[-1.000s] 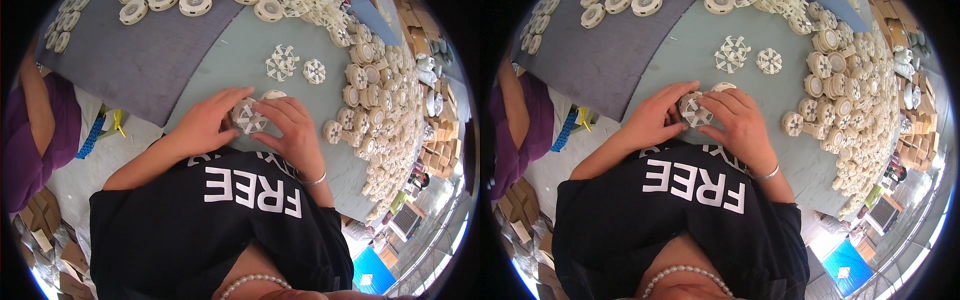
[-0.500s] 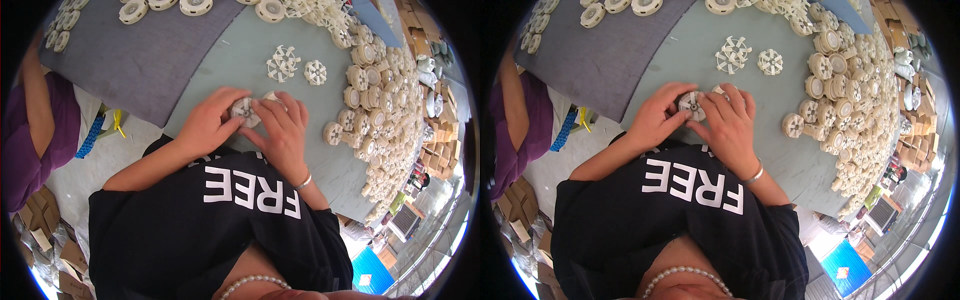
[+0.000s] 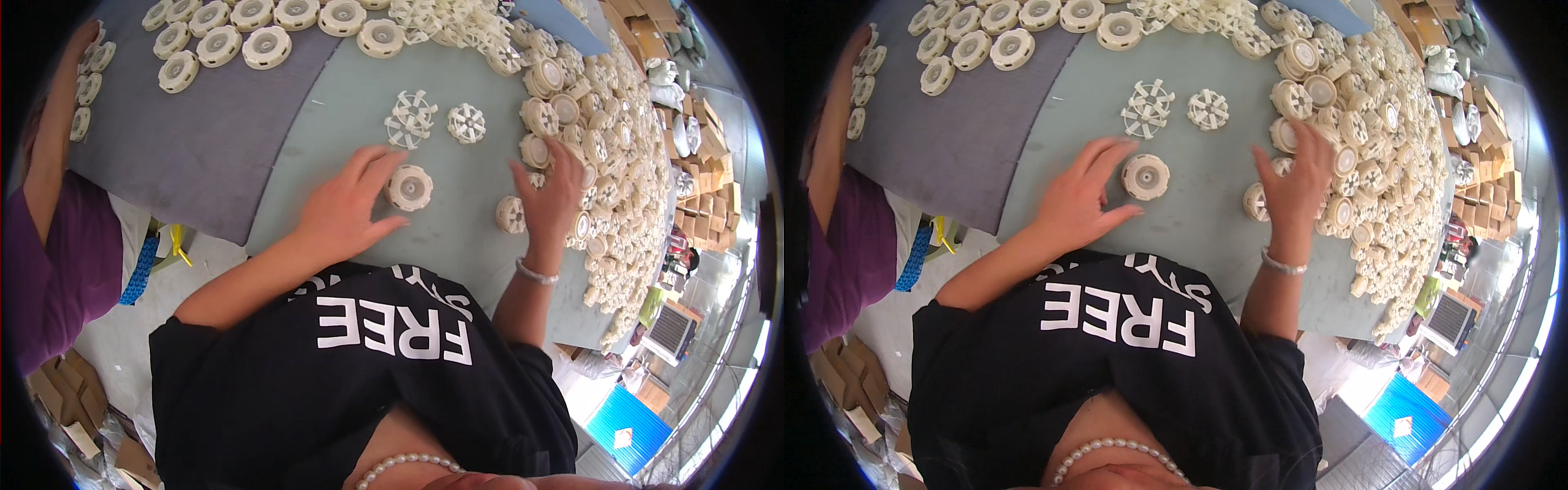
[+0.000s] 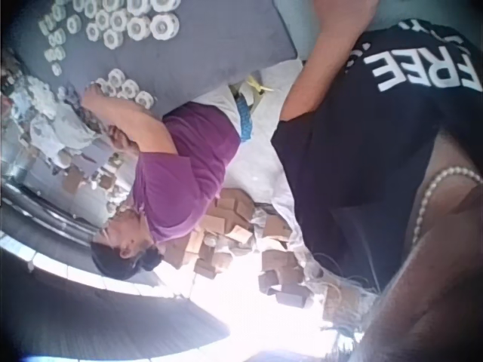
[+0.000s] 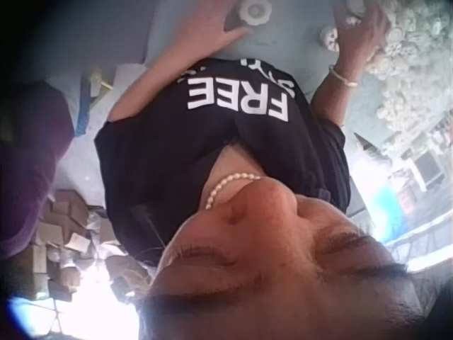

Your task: The person assembles plastic wheel components by picking up circular bases and plastic spoke inserts, fitting the inserts into the bases by hand, pressing them together, and placing the assembled units on the table.

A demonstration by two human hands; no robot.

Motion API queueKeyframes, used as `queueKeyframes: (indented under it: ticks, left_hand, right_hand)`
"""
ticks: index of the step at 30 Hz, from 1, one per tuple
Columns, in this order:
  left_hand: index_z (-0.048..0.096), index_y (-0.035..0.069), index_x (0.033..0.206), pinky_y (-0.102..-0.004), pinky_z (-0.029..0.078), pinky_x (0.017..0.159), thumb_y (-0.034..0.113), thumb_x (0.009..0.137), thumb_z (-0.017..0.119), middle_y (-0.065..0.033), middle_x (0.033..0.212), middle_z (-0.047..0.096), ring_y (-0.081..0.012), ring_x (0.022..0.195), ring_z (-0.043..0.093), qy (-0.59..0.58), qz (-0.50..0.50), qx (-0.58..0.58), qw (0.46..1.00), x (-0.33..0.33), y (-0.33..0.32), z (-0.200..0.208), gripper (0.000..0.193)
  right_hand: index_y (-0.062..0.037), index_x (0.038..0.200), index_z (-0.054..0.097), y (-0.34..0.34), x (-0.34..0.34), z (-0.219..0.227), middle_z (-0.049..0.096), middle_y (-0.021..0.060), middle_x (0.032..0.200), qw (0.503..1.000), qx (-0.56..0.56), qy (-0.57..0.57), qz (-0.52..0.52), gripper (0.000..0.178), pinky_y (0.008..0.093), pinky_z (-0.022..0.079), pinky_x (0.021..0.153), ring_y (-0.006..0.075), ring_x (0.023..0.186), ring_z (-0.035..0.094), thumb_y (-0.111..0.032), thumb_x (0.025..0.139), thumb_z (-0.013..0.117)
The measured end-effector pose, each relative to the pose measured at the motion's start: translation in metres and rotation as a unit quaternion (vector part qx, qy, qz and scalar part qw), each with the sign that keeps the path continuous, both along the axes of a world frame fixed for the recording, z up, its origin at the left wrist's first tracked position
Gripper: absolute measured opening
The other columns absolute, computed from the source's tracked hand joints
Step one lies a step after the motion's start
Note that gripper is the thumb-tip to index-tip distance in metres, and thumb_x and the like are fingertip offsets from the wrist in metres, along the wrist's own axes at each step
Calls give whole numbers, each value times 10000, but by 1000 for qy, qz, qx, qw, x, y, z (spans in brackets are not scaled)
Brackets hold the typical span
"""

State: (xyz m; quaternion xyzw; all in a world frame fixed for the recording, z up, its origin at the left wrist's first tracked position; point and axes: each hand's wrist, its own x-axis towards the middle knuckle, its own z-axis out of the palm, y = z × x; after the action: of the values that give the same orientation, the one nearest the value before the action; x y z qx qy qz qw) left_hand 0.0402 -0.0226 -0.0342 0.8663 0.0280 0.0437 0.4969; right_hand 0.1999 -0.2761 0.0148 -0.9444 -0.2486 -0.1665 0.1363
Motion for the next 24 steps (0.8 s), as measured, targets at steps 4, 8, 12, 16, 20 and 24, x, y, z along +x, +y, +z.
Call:
queueKeyframes:
  ticks: [4, 8, 12, 16, 20, 24]
  left_hand:
    - [556, 118, 1373, -411, 552, 762, 259, 760, 840, -68, 1344, 540, -318, 1063, 641, -1, -43, 67, 997, 12, -11, -9, 690]
    - [559, 124, 1374, -366, 551, 727, 216, 769, 828, -63, 1327, 548, -262, 933, 663, -30, -57, 52, 997, 2, 4, -10, 668]
    - [566, 121, 1370, -297, 531, 680, 130, 769, 806, -55, 1307, 560, -177, 742, 622, 47, -57, -32, 997, -11, 12, 0, 647]
    - [572, 113, 1364, -283, 525, 657, 101, 751, 812, -56, 1316, 562, -162, 684, 607, 72, -49, -61, 994, -16, 15, 3, 658]
    - [569, 108, 1367, -280, 532, 663, 97, 755, 810, -75, 1338, 555, -149, 684, 612, 88, -48, -115, 988, -18, 21, 6, 658]
    - [542, 85, 1372, -319, 546, 710, 163, 818, 788, -90, 1332, 553, -191, 747, 662, 109, -40, -167, 979, -24, 23, 10, 610]
  right_hand:
    - [-32, 1212, 642, 59, 15, -30, 629, 135, 1230, 982, 61, 176, 32, 586, 439, 492, 968, 337, 1121, 601, -245, 713, 864]
    - [-37, 1200, 644, 61, 20, -29, 628, 125, 1182, 970, 81, 220, 60, 554, 422, 515, 911, 317, 1070, 623, -214, 716, 847]
    - [-43, 1181, 647, 57, 9, -19, 624, 108, 1125, 941, 144, 294, 86, 549, 406, 514, 875, 285, 1023, 615, -202, 697, 853]
    - [-77, 1196, 654, 55, -18, -5, 622, 71, 1088, 965, 122, 188, 136, 582, 359, 524, 775, 222, 873, 607, -189, 674, 883]
    - [-99, 1222, 666, 51, -57, -7, 617, 55, 1130, 929, 93, 330, 140, 602, 307, 527, 677, 180, 737, 595, -168, 674, 905]
    - [-59, 1221, 682, 43, -60, -18, 620, 69, 1228, 919, 100, 349, 154, 616, 264, 533, 637, 153, 818, 615, -109, 652, 913]
